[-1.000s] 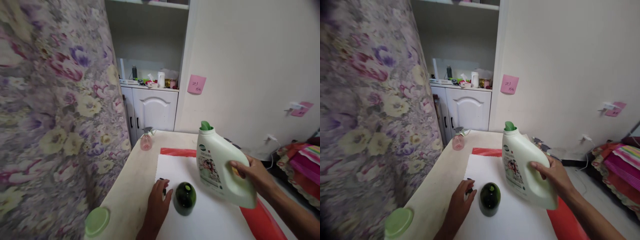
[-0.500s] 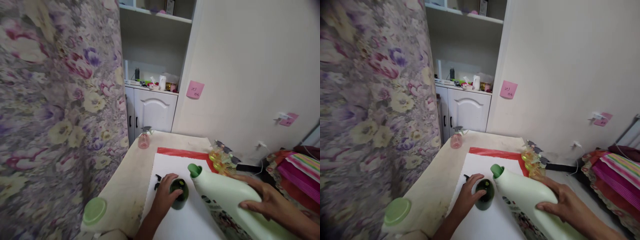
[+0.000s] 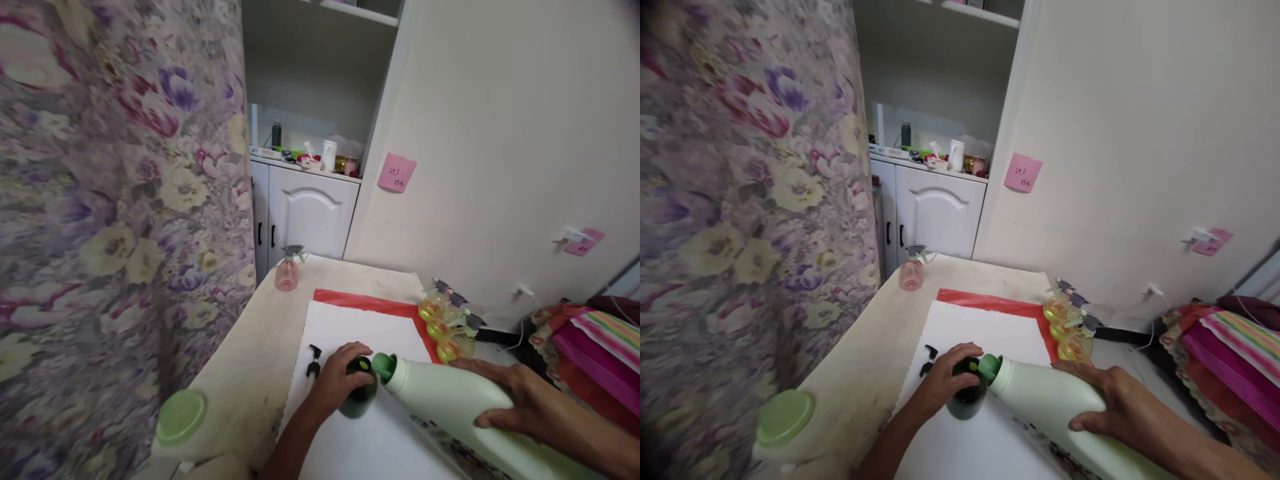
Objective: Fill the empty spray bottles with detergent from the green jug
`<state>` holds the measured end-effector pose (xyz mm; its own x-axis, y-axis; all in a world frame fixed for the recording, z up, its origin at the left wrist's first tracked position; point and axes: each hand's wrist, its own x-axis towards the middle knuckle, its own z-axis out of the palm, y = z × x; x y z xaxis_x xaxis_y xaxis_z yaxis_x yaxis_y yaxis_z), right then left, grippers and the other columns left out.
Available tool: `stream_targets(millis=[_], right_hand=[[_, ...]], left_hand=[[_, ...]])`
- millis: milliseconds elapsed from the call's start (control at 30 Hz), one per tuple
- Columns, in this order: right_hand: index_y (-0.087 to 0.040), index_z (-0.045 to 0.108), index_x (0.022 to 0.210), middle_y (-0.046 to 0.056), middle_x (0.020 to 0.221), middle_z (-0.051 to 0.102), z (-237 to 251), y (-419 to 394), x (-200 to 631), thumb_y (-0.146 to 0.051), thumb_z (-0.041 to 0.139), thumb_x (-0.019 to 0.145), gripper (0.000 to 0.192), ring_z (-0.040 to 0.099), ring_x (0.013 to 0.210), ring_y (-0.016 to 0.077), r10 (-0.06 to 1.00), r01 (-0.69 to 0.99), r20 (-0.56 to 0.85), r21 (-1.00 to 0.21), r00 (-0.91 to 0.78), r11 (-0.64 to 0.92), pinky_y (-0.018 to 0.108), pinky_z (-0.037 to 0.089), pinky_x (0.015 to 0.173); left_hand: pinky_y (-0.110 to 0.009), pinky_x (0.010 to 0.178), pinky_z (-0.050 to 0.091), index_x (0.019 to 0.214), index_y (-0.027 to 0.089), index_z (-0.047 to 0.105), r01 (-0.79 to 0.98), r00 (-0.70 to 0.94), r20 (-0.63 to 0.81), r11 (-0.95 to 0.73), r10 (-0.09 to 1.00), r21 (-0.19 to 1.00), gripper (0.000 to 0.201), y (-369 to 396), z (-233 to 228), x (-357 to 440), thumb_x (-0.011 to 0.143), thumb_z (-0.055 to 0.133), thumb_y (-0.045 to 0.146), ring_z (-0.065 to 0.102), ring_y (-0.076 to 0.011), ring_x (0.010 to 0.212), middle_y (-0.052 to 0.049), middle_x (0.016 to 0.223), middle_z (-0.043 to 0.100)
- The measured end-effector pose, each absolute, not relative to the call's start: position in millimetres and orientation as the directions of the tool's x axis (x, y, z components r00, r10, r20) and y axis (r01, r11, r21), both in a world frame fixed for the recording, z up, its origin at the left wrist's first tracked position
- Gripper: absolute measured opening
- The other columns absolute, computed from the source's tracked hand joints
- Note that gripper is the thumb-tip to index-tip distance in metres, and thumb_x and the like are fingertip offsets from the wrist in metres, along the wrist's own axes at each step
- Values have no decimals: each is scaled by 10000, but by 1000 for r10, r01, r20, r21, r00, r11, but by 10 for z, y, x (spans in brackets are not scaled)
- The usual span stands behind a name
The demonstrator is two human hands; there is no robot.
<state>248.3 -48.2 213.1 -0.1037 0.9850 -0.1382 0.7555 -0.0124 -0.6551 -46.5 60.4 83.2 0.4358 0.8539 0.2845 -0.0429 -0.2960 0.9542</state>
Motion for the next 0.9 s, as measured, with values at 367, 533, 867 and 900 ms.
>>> stream_targets(millis=[367,533,867,900], right_hand=[[-289,615,1259,36,1029,768,2219,-376,2400,-478,708,714,585,711,838,272,961,870,-128,-466,-247,161,293,562,738],[-323,605,1246,23,991,763,2245,-311,2421,-507,705,720,566,706,820,262,952,905,-160,-385,-262,184,289,554,710],[-313,585,1267,39,941,768,2280,-253,2429,-500,703,737,574,708,736,239,945,932,-185,-296,-270,208,268,542,634],[-311,592,1265,43,933,772,2286,-253,2429,-496,711,730,579,712,733,240,948,937,-171,-277,-268,214,270,546,639]], left_hand=[[-309,929,440,976,214,735,-107,479,301,-285,824,952,298,696,761,-473,699,697,112,623,-226,1025,-59,1050,697],[-313,907,452,976,213,741,-107,497,287,-270,819,957,285,719,759,-475,712,691,121,633,-226,1002,-60,1038,705],[-295,882,456,944,218,748,-120,496,293,-270,817,955,256,726,734,-446,712,701,119,639,-216,972,-45,1001,714],[-294,882,458,945,218,749,-126,495,293,-267,818,956,257,729,725,-446,711,705,121,639,-218,976,-45,1007,714]])
